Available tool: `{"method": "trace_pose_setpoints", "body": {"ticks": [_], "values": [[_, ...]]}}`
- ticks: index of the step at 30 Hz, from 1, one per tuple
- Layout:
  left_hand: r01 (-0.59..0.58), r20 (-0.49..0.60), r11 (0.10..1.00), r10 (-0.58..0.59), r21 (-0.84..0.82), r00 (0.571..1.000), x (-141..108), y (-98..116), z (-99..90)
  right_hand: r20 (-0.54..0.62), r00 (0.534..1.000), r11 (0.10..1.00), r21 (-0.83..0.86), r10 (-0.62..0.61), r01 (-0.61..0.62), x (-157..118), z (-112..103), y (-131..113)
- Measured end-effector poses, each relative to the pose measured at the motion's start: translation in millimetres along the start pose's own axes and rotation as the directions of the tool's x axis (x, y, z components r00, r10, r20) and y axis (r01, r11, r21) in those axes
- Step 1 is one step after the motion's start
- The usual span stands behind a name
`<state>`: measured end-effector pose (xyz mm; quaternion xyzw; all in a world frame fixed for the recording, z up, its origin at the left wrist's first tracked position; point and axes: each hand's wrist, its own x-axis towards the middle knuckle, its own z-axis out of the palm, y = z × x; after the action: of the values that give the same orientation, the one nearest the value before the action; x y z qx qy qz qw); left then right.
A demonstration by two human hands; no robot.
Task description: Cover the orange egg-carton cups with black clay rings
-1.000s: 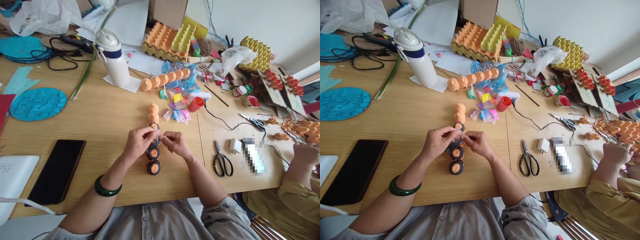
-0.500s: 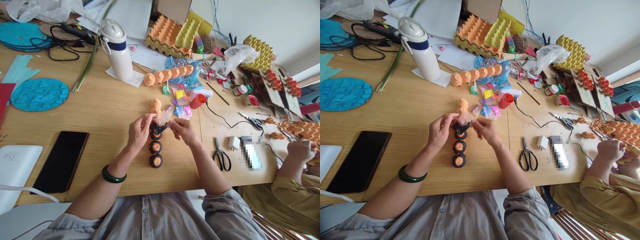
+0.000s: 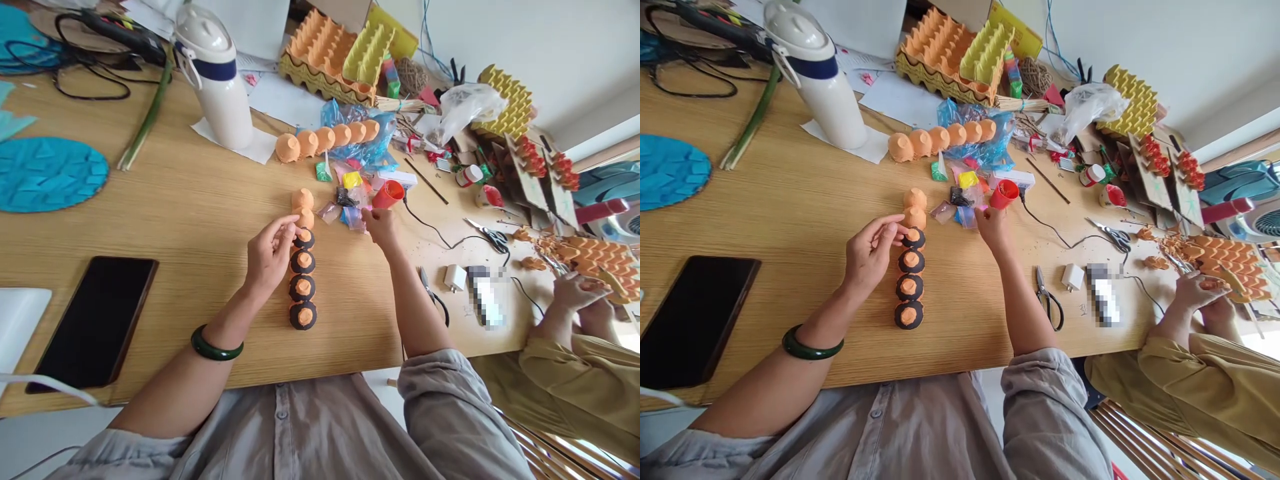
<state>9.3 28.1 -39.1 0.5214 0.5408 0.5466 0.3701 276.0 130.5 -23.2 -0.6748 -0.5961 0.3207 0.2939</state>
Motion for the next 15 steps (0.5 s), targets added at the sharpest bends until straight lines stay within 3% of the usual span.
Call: {"method": "trace_pose_setpoints", "body": {"ticks": [3, 6, 15], "values": [[0.012, 0.003, 1.000, -0.012, 0.018, 1.000, -1, -3, 1.5, -0.062, 0.997, 0.991, -0.124, 0.040, -0.047, -6, -3, 0], [0.014, -0.013, 0.999, -0.013, 0.050, 1.000, 0, -4, 1.0, -0.024, 0.998, 0.983, -0.177, 0.050, -0.053, -10, 2, -5], [0.001, 0.020, 0.997, -0.003, 0.074, 1.000, 2, -3, -1.1, 0.055, 0.996, 0.993, -0.097, -0.065, 0.070, -12, 33, -23]]}}
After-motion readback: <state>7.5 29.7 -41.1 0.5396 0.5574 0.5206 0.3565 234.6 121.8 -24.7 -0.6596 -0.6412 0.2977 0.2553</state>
